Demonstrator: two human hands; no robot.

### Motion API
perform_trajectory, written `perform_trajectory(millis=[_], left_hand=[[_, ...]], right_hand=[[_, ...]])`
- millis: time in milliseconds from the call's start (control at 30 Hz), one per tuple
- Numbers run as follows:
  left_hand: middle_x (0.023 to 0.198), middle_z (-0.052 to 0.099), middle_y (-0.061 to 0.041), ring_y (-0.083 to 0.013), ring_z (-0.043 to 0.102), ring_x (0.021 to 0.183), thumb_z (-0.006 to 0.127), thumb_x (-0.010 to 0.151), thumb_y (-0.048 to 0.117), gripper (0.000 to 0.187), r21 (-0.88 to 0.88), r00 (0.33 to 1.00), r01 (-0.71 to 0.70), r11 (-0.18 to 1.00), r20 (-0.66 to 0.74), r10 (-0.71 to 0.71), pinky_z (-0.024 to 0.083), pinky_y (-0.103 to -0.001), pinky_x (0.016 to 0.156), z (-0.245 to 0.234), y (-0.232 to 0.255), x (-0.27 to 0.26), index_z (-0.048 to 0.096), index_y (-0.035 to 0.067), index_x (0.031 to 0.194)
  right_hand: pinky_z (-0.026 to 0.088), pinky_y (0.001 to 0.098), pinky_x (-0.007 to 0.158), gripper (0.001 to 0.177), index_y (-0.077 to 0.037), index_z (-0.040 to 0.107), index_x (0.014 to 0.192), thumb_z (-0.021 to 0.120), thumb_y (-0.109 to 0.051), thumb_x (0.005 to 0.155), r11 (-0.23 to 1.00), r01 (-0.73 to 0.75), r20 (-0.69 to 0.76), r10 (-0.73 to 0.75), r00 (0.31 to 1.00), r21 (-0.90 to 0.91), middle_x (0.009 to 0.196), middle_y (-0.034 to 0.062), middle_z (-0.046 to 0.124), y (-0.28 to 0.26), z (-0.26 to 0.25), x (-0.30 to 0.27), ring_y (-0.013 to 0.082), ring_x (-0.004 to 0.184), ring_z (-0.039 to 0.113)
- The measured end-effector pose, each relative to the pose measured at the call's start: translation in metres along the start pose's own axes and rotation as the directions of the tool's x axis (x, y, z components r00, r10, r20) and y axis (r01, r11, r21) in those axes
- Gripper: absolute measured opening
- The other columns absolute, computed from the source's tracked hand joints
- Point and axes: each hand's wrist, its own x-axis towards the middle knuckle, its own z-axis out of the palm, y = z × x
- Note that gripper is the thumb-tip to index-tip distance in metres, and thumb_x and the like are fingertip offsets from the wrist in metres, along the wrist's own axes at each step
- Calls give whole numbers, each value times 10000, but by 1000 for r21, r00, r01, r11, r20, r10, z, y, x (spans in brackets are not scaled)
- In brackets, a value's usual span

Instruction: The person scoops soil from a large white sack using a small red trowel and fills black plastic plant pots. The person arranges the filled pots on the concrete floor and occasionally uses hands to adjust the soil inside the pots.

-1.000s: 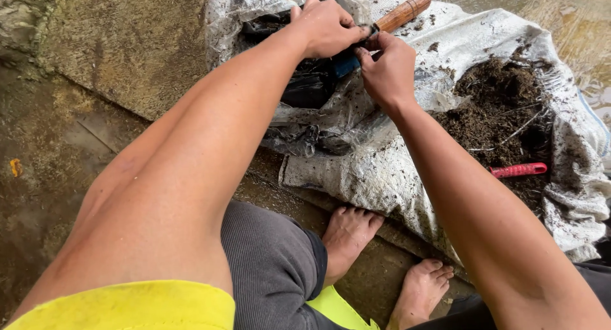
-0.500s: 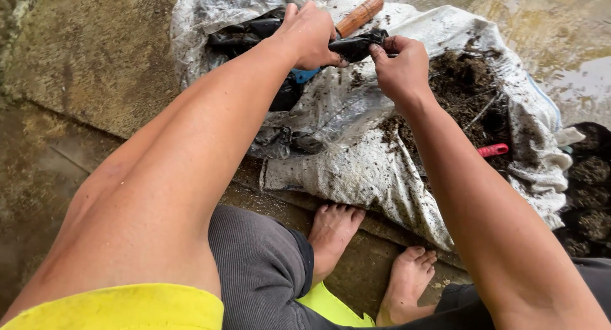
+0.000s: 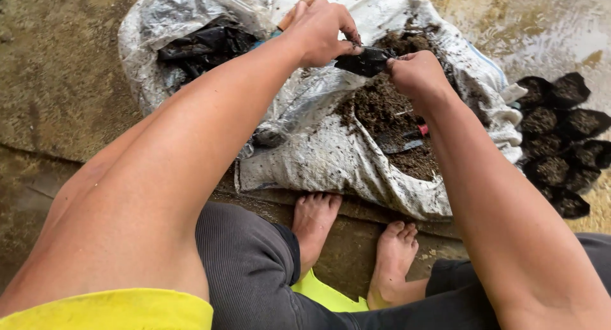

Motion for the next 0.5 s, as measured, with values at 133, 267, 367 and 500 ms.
perform_trajectory(millis=[133,267,367,500], left_hand=[[1056,714,-83,-359,433,1267,775,913,479,256,34,997,68,997,43,-70,221,-616,1050,11,46,13,814,233,973],[717,666,18,-258,619,996,737,965,418,444,-20,964,268,963,15,-267,239,-605,1134,25,92,19,600,206,600],[724,662,52,-187,612,897,635,967,296,304,-73,917,397,915,61,-394,242,-524,1130,38,120,24,622,213,675],[757,640,58,-153,571,856,563,937,141,262,-183,818,575,798,111,-564,276,-428,1088,41,150,29,589,203,684]], right_hand=[[172,349,529,387,-181,410,736,546,-260,1089,999,-19,-32,20,999,26,597,-28,316,20,-23,2,118,526,237],[340,389,729,405,-59,522,884,574,-411,1078,996,27,-6,-27,1000,-87,936,105,489,24,-50,-19,184,742,444],[504,451,972,516,37,663,1095,528,-460,1059,982,16,87,0,996,-191,1227,195,682,25,-61,-39,230,973,638],[402,299,662,626,-31,648,935,540,-640,1027,971,36,126,-6,992,-237,752,11,505,45,-72,-26,124,643,359]])
